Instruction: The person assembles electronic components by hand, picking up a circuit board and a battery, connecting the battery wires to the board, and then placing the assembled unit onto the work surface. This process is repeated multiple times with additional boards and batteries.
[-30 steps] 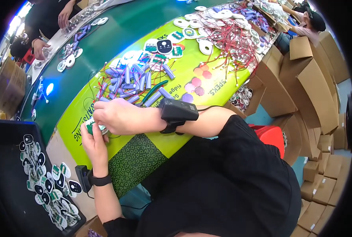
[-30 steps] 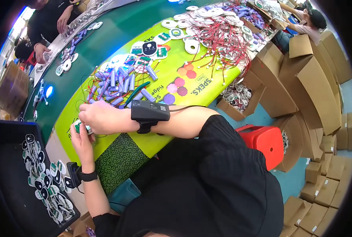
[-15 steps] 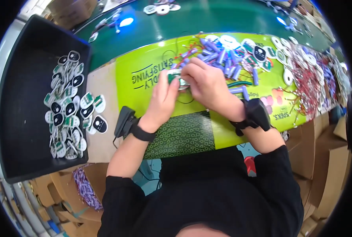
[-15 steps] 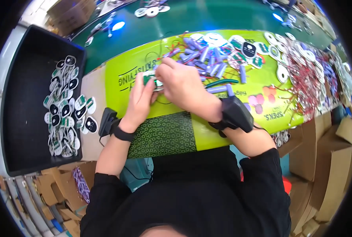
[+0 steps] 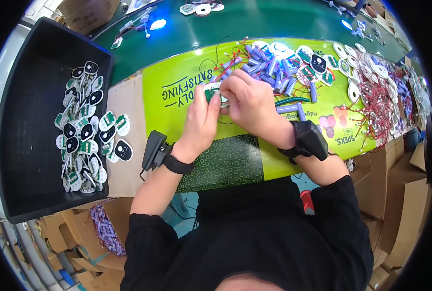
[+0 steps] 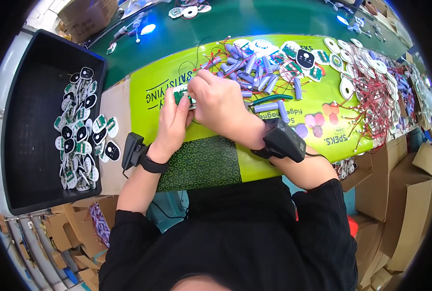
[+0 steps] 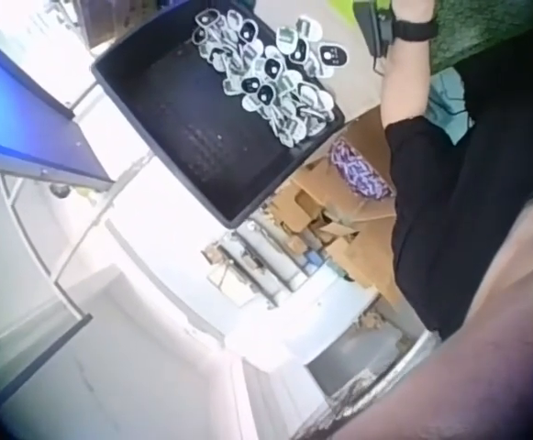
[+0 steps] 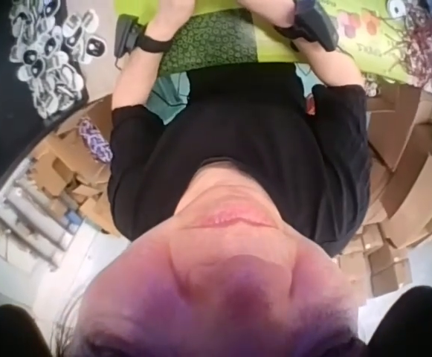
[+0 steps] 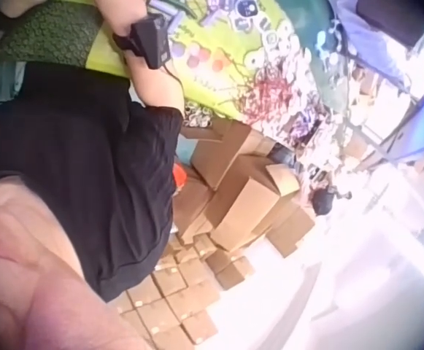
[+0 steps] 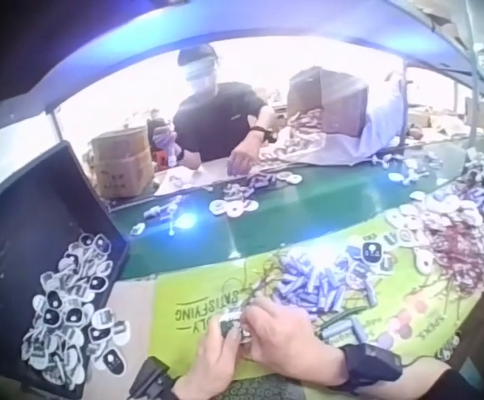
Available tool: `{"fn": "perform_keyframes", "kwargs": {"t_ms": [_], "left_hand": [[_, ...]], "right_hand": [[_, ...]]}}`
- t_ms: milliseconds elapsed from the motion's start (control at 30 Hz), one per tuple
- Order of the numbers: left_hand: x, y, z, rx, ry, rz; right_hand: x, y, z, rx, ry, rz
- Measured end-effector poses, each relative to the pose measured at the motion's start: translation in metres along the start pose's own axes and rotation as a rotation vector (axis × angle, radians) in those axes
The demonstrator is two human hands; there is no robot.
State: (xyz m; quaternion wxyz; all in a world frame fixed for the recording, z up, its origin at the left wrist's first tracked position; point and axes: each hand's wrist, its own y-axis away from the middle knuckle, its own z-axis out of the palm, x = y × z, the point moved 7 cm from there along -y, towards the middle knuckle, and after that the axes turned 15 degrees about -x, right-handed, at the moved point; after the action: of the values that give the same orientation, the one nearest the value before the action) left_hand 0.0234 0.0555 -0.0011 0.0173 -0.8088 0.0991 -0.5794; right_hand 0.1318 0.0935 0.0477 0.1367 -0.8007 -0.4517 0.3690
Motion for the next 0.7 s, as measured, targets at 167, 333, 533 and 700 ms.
{"fn": "perform_keyframes", "kwargs": {"t_ms": [167,333,533,700], "left_hand": [[0.002,0.0,-0.003,-0.016,-0.052,-0.002],[0.003,0.002,-0.003,0.039,-0.083,-0.017],[-0.001,-0.002,-0.009,0.004,-0.039,0.003],[0.0,-0.001,-0.023,0.028,0.258,0.036]], "right_hand": [[-0.001,-0.001,-0.005,0.0,-0.021,-0.028],[-0.009,0.001,-0.002,0.061,0.016,-0.097],[0.0,-0.001,0.001,-0.009,-0.061,-0.077],[0.02,-0.026,-0.018,-0.488,-0.22,-0.162]]}}
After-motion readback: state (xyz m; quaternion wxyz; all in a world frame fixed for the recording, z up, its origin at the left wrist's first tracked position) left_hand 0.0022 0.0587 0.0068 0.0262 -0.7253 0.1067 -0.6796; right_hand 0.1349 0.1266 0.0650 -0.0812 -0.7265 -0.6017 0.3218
